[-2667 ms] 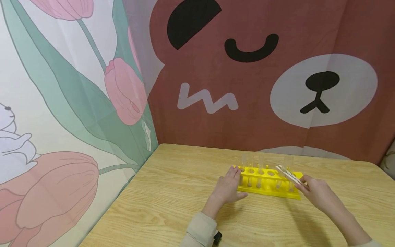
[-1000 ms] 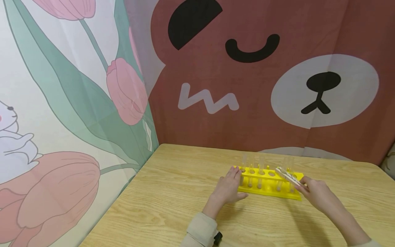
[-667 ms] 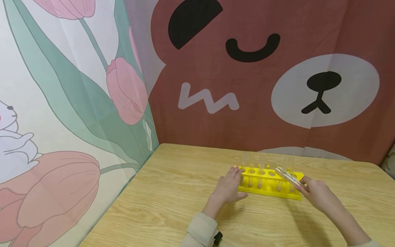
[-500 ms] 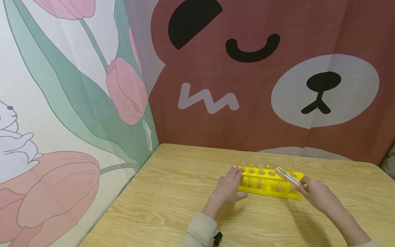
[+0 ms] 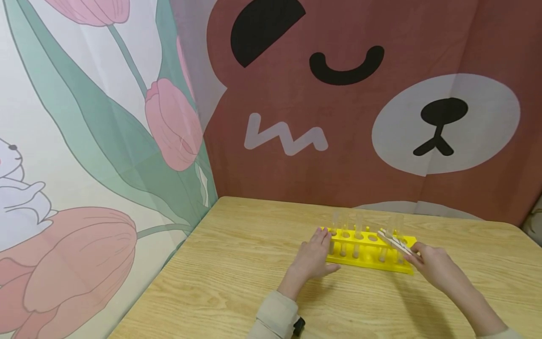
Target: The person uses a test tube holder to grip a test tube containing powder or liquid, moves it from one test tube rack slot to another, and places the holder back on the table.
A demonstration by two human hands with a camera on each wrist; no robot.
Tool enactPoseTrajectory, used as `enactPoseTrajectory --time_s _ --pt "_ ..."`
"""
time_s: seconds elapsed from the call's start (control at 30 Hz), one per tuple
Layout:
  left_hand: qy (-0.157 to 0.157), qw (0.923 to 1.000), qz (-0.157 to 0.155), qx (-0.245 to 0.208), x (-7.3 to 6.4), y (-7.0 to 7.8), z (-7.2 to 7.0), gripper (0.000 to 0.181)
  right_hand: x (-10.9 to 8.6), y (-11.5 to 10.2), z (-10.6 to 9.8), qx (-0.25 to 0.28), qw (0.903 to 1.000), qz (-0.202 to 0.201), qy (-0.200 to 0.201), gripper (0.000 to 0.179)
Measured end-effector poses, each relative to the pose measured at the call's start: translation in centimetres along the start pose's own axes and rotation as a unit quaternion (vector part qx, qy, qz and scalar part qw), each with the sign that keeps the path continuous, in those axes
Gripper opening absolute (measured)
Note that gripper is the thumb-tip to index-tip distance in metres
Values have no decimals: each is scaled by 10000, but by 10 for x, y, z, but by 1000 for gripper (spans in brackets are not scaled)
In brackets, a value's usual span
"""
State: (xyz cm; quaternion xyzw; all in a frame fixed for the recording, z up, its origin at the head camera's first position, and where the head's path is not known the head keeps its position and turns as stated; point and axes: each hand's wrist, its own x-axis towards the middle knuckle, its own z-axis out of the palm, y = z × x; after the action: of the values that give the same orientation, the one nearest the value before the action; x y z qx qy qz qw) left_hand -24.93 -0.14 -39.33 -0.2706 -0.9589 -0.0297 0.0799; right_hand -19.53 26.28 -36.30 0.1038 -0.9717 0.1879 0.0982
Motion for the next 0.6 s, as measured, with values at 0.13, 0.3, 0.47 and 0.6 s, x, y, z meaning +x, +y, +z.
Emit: enactPoseTrajectory --time_s 0.13,0.3,0.47,0.6 --pt "-5 10000 -18 -28 0 0 1 80 0 0 0 -4 10000 -9 -8 24" --pt "-24 10000 -18 -55 0 0 1 80 0 -1 0 -45 9999 -94 58 21" --pt "-8 10000 11 -76 0 0 1 79 0 -1 0 -111 9999 -72 56 17" --pt "17 10000 12 -94 0 -1 0 79 1 -1 1 -159 9997 -119 129 16"
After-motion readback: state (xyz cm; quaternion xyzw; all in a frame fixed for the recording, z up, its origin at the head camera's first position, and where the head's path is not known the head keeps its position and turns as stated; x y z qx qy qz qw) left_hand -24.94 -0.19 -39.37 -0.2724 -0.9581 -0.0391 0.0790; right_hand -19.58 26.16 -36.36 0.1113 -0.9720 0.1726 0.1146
